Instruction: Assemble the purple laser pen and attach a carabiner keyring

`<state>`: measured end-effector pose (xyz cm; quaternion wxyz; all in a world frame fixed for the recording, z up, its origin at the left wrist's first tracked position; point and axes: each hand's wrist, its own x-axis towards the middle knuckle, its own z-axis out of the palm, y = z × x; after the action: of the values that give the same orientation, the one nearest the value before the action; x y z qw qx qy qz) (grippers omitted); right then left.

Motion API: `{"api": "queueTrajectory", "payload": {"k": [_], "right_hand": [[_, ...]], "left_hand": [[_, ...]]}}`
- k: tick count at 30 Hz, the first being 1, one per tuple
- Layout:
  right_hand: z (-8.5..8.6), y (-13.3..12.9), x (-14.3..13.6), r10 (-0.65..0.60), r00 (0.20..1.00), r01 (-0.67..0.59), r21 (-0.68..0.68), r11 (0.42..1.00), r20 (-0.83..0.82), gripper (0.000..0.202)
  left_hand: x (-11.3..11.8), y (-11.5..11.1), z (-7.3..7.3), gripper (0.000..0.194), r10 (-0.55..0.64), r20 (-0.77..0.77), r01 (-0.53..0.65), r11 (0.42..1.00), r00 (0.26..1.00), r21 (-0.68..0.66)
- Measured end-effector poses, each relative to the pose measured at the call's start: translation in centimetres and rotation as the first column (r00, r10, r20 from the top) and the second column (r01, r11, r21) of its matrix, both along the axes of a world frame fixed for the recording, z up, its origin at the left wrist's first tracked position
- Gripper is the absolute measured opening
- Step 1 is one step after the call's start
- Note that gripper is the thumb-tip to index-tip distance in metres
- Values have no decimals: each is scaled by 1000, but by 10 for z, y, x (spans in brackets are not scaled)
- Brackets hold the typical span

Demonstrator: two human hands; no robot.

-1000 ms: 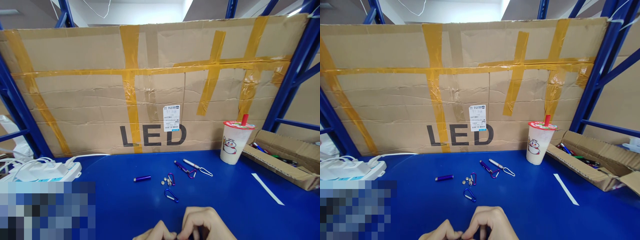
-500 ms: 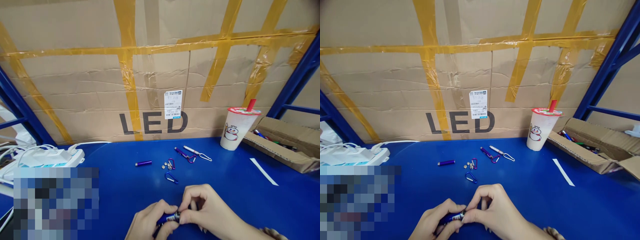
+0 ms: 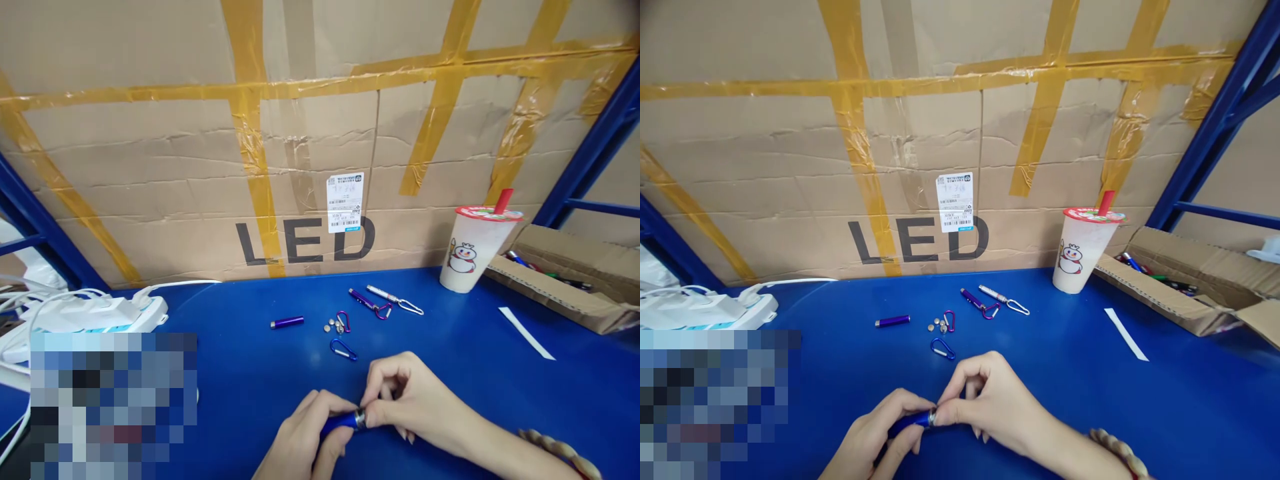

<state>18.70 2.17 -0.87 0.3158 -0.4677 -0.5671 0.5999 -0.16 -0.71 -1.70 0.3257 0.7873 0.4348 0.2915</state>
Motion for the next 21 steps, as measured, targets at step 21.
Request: {"api": "queueTrajectory", "payload": {"k": [21], "right_hand": [[5,-4,6,157,988,-152,-172,973,11,22]], "left_hand": [[-5,1,-3,16,-238,98,242,970,966,-29]]}}
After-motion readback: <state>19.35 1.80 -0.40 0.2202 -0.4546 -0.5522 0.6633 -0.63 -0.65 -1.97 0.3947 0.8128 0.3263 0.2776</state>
